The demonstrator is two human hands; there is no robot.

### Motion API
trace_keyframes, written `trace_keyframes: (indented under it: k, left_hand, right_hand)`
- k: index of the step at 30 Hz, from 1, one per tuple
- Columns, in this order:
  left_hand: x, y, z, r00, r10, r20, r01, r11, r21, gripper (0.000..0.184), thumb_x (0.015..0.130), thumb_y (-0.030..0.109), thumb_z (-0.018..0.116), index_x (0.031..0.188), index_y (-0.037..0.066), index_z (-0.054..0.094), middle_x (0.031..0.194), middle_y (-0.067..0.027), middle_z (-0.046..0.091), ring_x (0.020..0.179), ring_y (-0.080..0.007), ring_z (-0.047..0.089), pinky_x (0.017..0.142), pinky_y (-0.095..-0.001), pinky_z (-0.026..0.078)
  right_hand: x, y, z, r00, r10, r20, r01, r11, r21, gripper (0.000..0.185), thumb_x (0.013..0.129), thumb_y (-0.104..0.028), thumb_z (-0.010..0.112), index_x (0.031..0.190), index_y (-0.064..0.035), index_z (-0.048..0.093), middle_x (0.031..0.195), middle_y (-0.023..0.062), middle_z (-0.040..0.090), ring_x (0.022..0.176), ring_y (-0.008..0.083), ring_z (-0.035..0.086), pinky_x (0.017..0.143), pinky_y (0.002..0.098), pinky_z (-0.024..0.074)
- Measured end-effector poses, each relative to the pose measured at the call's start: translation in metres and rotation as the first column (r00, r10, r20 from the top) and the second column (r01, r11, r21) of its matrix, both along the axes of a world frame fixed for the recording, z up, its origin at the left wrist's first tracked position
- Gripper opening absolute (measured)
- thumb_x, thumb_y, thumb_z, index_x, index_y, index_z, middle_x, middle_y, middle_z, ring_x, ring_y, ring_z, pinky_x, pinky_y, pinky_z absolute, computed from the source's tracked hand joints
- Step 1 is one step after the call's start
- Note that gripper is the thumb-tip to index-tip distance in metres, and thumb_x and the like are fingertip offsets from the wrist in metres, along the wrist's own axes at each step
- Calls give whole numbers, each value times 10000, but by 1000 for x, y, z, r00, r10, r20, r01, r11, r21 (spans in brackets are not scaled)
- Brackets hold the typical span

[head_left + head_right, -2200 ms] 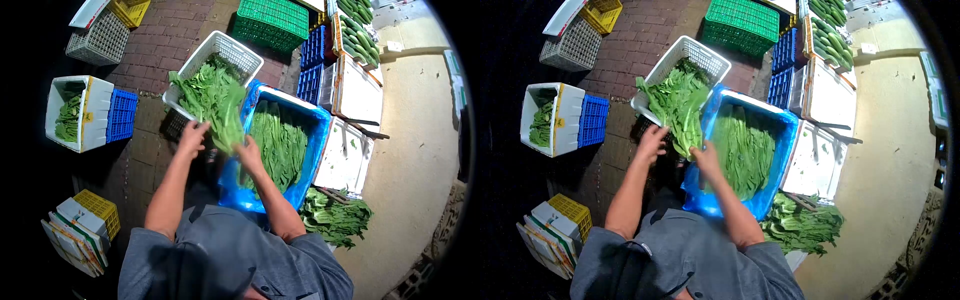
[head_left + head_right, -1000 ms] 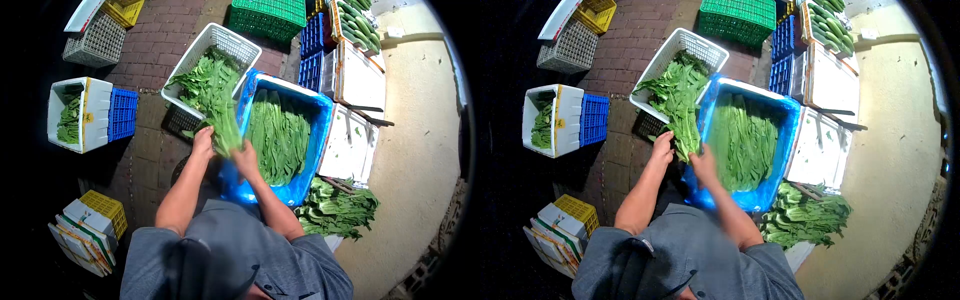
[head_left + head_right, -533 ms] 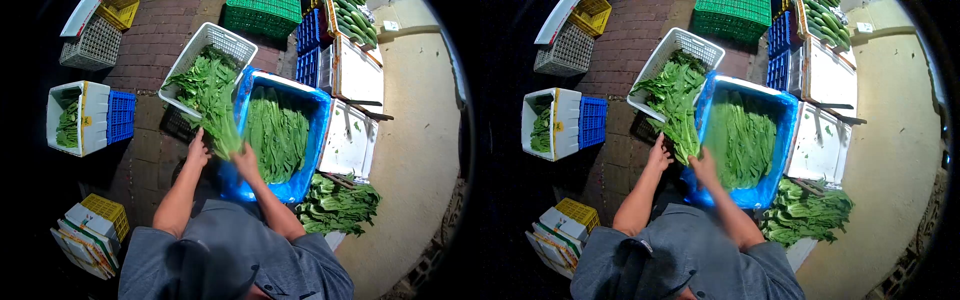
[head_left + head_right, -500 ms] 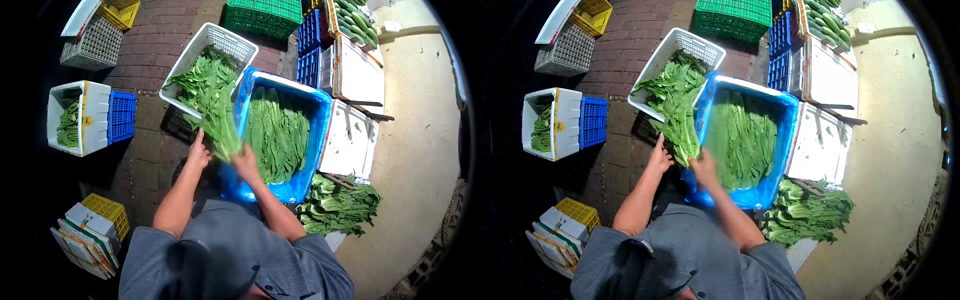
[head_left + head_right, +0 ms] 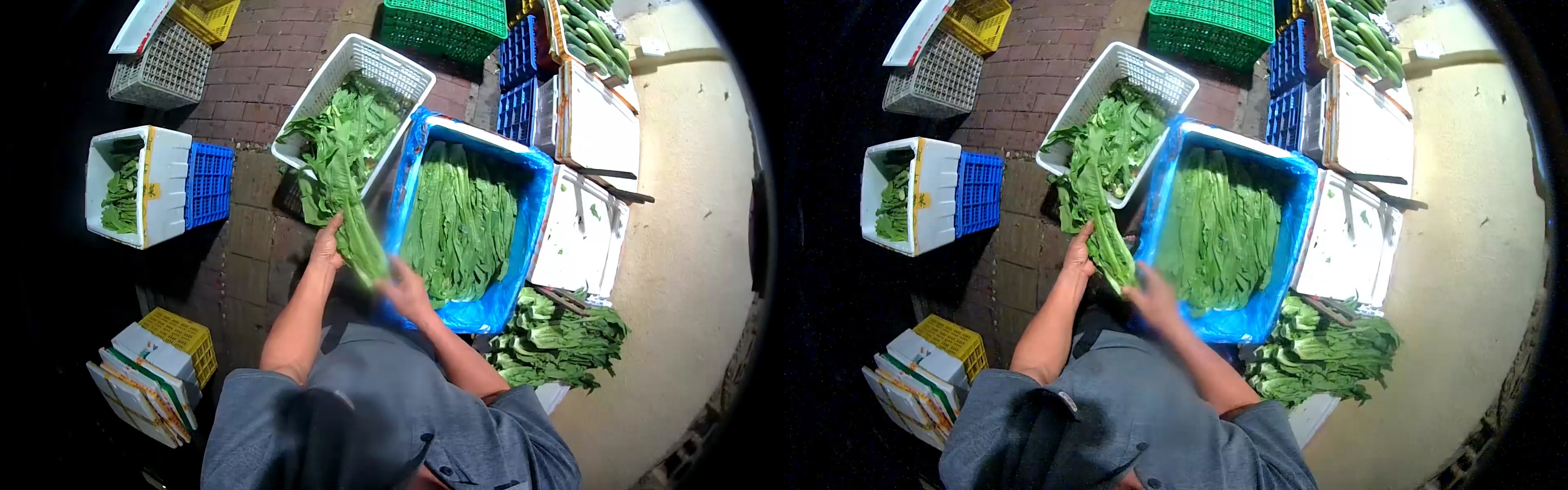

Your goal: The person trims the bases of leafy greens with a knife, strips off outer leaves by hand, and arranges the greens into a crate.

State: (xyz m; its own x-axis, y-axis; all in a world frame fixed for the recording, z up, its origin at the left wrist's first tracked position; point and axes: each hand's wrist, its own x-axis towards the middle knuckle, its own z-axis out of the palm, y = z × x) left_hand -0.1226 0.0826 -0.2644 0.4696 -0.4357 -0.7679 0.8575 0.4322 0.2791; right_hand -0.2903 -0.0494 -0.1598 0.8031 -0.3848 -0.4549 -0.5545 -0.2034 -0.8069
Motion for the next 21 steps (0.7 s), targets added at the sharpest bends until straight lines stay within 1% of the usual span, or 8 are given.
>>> trace_keyframes:
  k: [3, 6, 7, 9, 14, 16, 18, 21]
  left_hand:
    - [7, 6, 17, 995, -11, -100, -6, 986, -168, 599, 862, 464, 717, 1271, 45, 592, 1026, -101, 699, 894, -283, 682, 798, -448, 585]
    - [14, 23, -12, 999, -39, 25, 44, 972, -231, 667, 844, 504, 718, 1302, 41, 573, 981, -96, 700, 819, -238, 688, 693, -402, 593]
    - [14, 23, -6, 998, -62, 5, 61, 974, -217, 650, 845, 482, 726, 1295, 38, 575, 982, -98, 702, 818, -244, 691, 700, -408, 596]
    - [15, 11, 3, 992, -121, -31, 112, 972, -208, 618, 846, 438, 743, 1282, 32, 580, 986, -102, 704, 816, -257, 699, 714, -420, 603]
    - [2, -51, 49, 938, -319, 133, 336, 932, -133, 512, 842, 243, 774, 1252, 10, 575, 1063, -110, 693, 926, -270, 698, 794, -438, 606]
    - [-11, -90, 87, 851, -420, 315, 435, 900, 26, 486, 847, 203, 764, 1245, 0, 571, 1097, -107, 681, 956, -256, 687, 804, -425, 602]
    - [-26, -120, 108, 670, -597, 442, 584, 791, 184, 489, 837, 147, 752, 1255, -19, 560, 1137, -94, 658, 988, -208, 651, 840, -362, 560]
    - [-63, -164, 144, 319, -776, 544, 753, 556, 351, 476, 800, 157, 767, 1203, -43, 608, 1095, -83, 673, 946, -183, 631, 833, -327, 526]
  right_hand:
    - [-4, -14, 0, 977, -212, 0, 209, 962, 177, 530, 901, -218, 695, 1342, 24, 528, 934, 68, 658, 761, 108, 601, 662, 266, 492]
    - [5, -34, 36, 952, -215, -217, 265, 934, 241, 489, 899, -218, 702, 1318, -8, 563, 937, 98, 705, 812, 161, 644, 753, 328, 532]
    - [-1, -35, 30, 954, -263, -140, 295, 903, 314, 438, 906, -204, 696, 1272, 11, 590, 958, 88, 703, 789, 134, 620, 722, 311, 524]
    - [-10, -40, 18, 961, -254, -112, 274, 934, 231, 428, 912, -210, 693, 1255, 29, 599, 984, 99, 702, 810, 139, 628, 742, 310, 526]
    - [-12, -68, 46, 919, -392, -42, 386, 872, 302, 492, 903, -248, 701, 1254, 78, 588, 1039, 134, 702, 879, 155, 650, 843, 300, 519]
    - [-22, -83, 41, 903, -426, 46, 411, 891, 194, 509, 889, -258, 718, 1245, 81, 585, 1019, 119, 701, 796, 122, 618, 759, 275, 509]
    - [-32, -94, 45, 823, -532, 199, 495, 844, 208, 513, 886, -273, 721, 1235, 80, 588, 1008, 112, 701, 755, 105, 592, 715, 274, 499]
    - [-61, -125, 83, 816, -556, 162, 553, 831, 66, 546, 867, -327, 735, 1225, 56, 583, 998, 112, 705, 743, 107, 580, 695, 298, 491]
